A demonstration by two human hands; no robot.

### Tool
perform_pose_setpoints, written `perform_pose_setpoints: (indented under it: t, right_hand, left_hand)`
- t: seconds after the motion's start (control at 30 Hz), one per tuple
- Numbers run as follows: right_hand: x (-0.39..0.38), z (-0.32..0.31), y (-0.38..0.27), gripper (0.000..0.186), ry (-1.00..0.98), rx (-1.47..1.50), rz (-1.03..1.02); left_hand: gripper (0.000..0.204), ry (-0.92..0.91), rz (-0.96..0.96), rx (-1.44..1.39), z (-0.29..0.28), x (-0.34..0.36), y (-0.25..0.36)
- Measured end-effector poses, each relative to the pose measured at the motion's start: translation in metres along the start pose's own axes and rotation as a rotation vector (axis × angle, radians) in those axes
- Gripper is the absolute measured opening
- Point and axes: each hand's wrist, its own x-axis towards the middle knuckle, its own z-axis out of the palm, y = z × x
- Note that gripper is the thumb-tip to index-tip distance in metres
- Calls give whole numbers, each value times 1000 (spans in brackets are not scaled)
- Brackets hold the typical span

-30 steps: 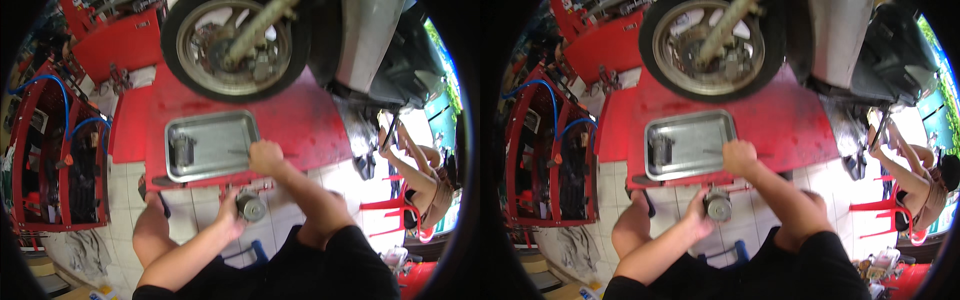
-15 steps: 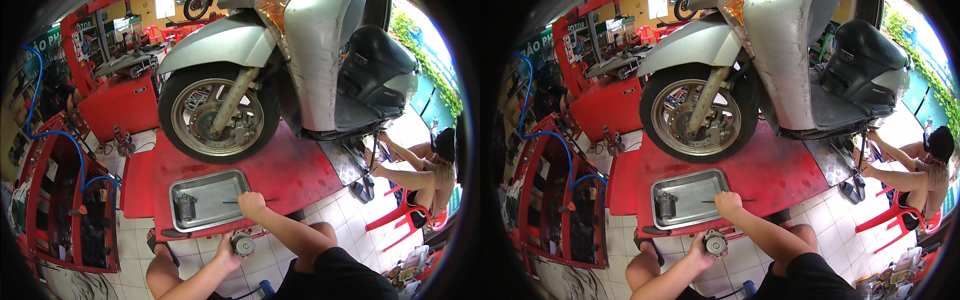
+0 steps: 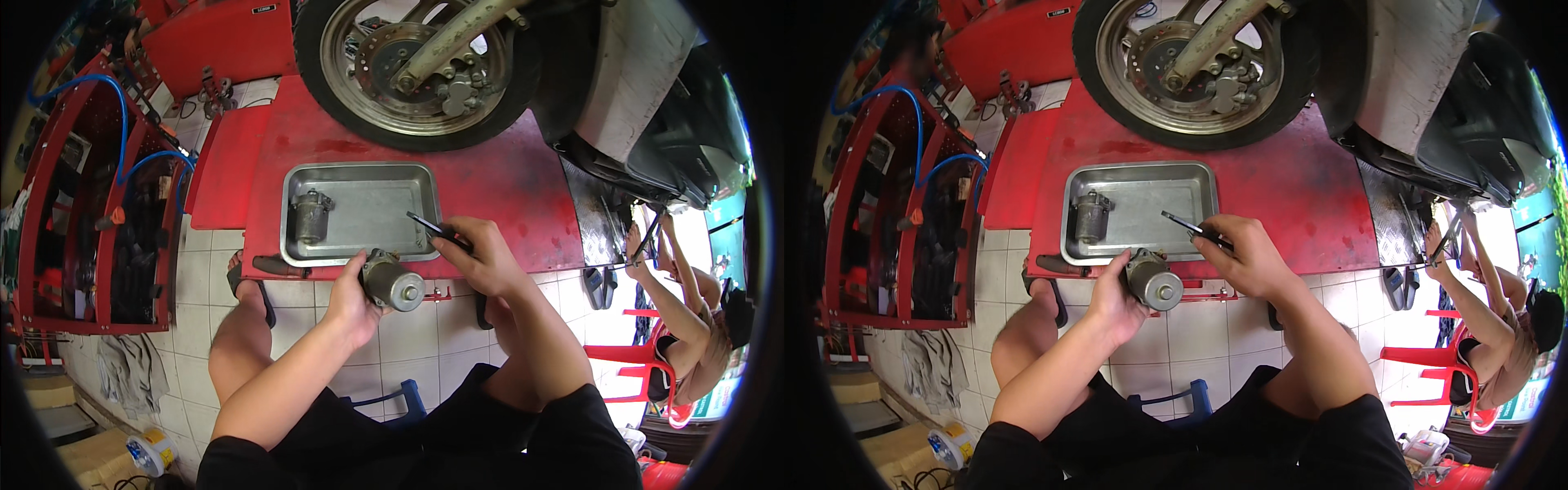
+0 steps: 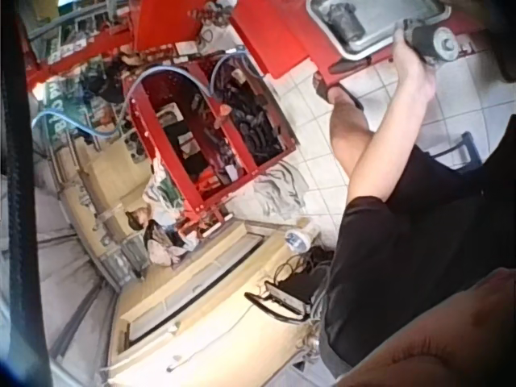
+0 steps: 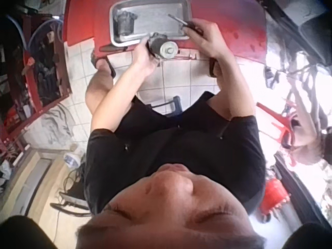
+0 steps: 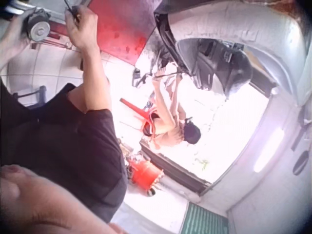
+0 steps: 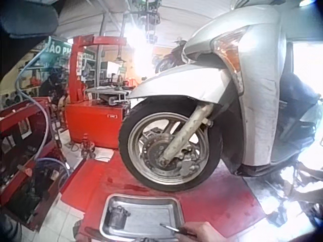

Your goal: The person disassembles a motorcycle starter motor using a screwdriver and a small metal rod. They remove screws and internal components, placing them into a metal tray. The person then picks up a cylindrical starter motor component and uses the rod to manipulate its internal parts.

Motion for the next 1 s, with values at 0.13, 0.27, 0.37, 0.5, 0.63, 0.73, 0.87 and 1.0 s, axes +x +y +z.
perform_pose_setpoints:
  t: [0.13,0.27,0.37,0.5,0.63,0.73,0.87,1.0]
  right_hand:
    - [-6,0,-10,17,-22,66,-10]
    - [-8,7,-10,18,-44,124,49]
    - [-10,22,-8,18,-85,92,-120]
    - [-12,25,-13,18,-141,-30,-139]
    - [-16,29,-6,16,-166,-71,-149]
    - [-17,28,-11,19,-194,-75,-101]
    - [-18,29,-8,20,-205,-119,-93]
    - [-17,30,-9,21,-218,-168,-65]
  left_hand:
    - [48,-45,69,112,-6,5,-3]
    - [44,-117,147,233,-9,11,-13]
    - [38,-144,111,313,-8,10,-17]
    - [33,-74,51,220,-7,14,-28]
    - [34,-102,30,210,-8,12,-31]
    - [35,-121,43,237,-8,11,-30]
    - [34,-125,58,261,-8,12,-30]
    - [35,-101,113,278,-8,13,-33]
